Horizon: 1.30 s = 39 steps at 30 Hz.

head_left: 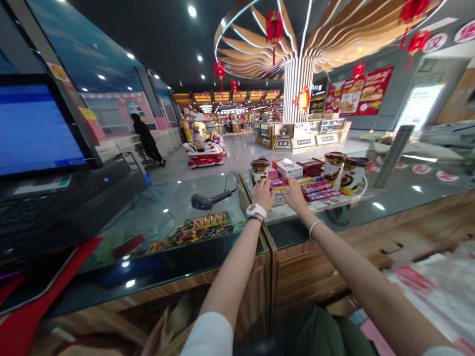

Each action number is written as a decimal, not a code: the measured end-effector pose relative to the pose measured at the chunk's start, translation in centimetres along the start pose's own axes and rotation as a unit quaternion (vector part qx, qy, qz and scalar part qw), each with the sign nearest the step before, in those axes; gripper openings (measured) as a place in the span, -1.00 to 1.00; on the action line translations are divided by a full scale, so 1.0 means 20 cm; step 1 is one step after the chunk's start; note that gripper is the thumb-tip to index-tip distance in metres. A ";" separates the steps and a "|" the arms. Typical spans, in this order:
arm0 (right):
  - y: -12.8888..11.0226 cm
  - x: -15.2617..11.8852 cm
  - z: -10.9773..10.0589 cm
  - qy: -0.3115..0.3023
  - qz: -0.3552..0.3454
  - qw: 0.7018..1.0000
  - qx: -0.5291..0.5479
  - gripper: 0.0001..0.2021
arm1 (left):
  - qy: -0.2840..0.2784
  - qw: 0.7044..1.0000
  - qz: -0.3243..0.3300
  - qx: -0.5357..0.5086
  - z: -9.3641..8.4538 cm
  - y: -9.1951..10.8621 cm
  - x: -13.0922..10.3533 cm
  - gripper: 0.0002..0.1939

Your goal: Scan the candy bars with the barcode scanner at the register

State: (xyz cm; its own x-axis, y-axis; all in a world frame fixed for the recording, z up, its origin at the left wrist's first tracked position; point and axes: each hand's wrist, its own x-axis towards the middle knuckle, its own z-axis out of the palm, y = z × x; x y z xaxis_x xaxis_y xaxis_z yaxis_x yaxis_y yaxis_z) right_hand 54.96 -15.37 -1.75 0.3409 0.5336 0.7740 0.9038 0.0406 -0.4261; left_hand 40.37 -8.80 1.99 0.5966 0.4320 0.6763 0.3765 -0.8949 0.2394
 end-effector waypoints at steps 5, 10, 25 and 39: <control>0.09 -0.06 0.06 -0.079 -0.015 0.996 -0.038 -0.47 | -0.091 0.994 -0.010 0.054 0.04 -0.08 -0.05 -0.59; 0.13 -0.10 0.06 -0.152 0.043 0.980 -0.119 -0.48 | -0.176 0.978 -0.056 0.098 0.06 -0.11 -0.07 -0.56; 0.11 -0.08 0.00 -0.101 -0.015 0.983 -0.152 -0.73 | -0.170 0.979 -0.041 0.104 0.06 -0.08 -0.06 -0.69; -0.15 -0.06 -0.05 -0.056 -0.198 0.975 -0.090 -0.76 | -0.150 0.985 0.019 0.080 -0.21 -0.19 -0.11 -0.70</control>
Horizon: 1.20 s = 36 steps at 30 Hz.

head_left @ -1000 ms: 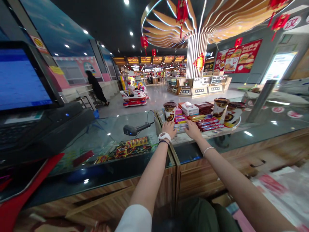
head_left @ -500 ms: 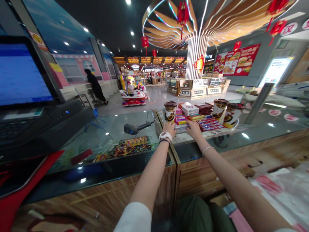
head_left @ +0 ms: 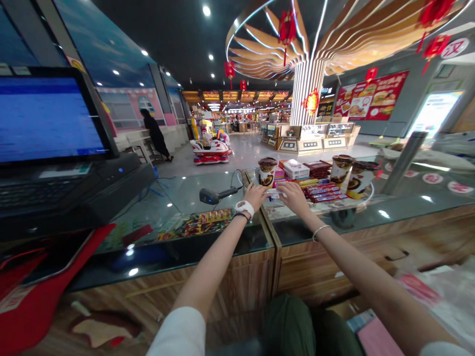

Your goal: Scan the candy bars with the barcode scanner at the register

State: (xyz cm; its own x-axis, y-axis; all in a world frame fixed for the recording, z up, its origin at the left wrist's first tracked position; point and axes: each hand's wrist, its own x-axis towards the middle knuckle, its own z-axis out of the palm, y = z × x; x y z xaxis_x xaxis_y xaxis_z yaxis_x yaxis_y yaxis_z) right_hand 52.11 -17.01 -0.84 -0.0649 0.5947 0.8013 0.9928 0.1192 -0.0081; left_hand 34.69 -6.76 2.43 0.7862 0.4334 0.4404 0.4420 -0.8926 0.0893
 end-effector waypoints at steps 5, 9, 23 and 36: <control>-0.19 0.17 0.04 -0.031 -0.064 0.996 0.052 -0.71 | 0.041 0.998 0.027 0.048 -0.18 -0.25 -0.17 -0.73; -0.37 0.35 0.14 -0.053 -0.071 0.993 0.083 -0.72 | 0.085 0.993 0.024 0.075 -0.29 -0.42 -0.27 -0.72; -0.75 0.57 0.54 -0.086 -0.084 0.978 0.169 -0.59 | 0.082 0.986 -0.074 0.124 -0.46 -0.81 -0.55 -0.72; -0.61 0.51 0.56 -0.054 0.003 0.950 0.308 -0.56 | 0.048 0.990 -0.050 0.120 -0.46 -0.77 -0.53 -0.63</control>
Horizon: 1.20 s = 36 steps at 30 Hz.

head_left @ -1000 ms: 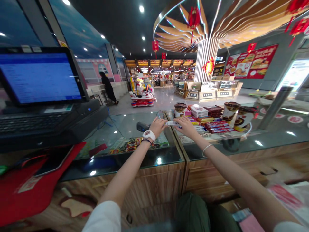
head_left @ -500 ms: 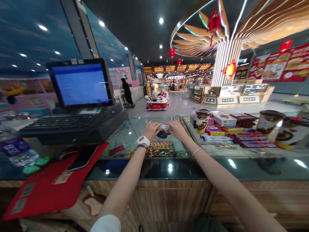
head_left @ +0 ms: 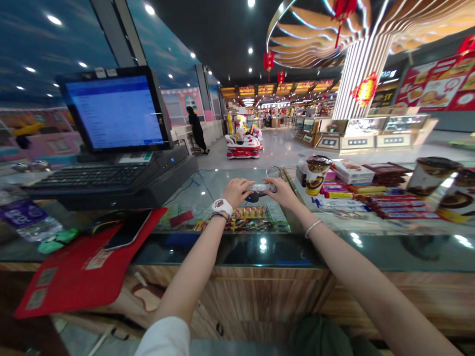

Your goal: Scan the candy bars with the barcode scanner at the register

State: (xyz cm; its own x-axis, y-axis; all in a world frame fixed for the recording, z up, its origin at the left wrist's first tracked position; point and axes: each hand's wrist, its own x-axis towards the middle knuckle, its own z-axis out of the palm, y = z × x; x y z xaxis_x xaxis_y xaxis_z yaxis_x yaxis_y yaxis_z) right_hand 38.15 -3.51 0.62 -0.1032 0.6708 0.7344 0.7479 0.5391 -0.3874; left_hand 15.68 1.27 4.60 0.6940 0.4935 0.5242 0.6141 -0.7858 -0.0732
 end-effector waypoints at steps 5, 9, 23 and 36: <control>0.08 0.03 -0.04 0.077 0.222 0.951 0.199 -0.59 | 0.018 1.000 -0.009 -0.003 0.01 -0.01 0.01 -0.67; 0.10 0.03 -0.05 0.019 0.312 0.891 0.329 -0.56 | 0.022 1.000 -0.004 -0.007 0.02 0.00 0.01 -0.65; 0.11 0.04 -0.09 0.098 0.199 0.961 0.166 -0.71 | 0.018 1.000 0.010 0.011 0.04 0.01 0.05 -0.67; 0.13 -0.06 0.14 -0.163 0.026 0.983 -0.076 -0.27 | 0.087 0.993 -0.074 0.022 0.02 -0.10 0.01 -0.68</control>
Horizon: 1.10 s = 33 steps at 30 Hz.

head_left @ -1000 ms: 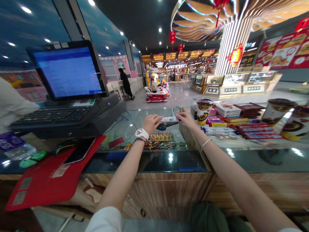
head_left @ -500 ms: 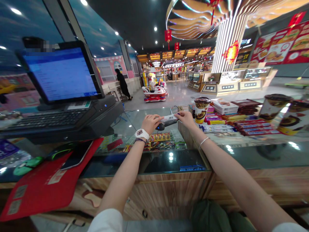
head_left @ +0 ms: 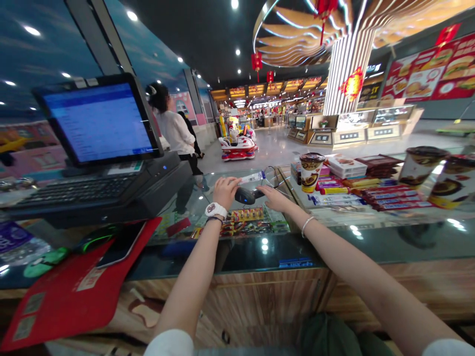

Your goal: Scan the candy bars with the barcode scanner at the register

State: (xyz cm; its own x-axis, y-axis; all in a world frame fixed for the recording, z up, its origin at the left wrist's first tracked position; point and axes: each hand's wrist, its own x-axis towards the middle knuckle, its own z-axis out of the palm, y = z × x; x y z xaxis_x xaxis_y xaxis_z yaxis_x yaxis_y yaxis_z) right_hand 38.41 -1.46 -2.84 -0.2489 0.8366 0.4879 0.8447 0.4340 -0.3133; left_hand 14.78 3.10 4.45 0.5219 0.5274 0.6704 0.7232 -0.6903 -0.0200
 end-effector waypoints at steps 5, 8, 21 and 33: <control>-0.05 0.01 0.03 -0.029 -0.003 0.998 -0.058 -0.23 | -0.002 1.000 -0.001 -0.007 0.02 -0.01 0.00 -0.68; -0.06 0.01 0.00 -0.027 -0.002 0.997 -0.077 -0.29 | 0.000 1.000 0.003 -0.009 0.03 -0.01 -0.01 -0.68; -0.13 0.02 0.04 -0.023 0.025 0.997 -0.063 -0.42 | -0.007 1.000 -0.026 -0.013 0.04 -0.02 -0.01 -0.69; -0.13 -0.02 -0.03 -0.004 -0.046 0.997 -0.061 -0.40 | 0.000 0.997 -0.073 0.004 0.04 -0.07 -0.02 -0.66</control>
State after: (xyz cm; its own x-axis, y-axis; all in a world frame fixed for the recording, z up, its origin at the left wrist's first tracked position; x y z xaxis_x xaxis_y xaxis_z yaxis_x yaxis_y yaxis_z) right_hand 36.67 -3.07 -1.64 -0.3316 0.7977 0.5037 0.8689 0.4662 -0.1662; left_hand 13.89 4.30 3.61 0.4110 0.6216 0.6668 0.7949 -0.6025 0.0717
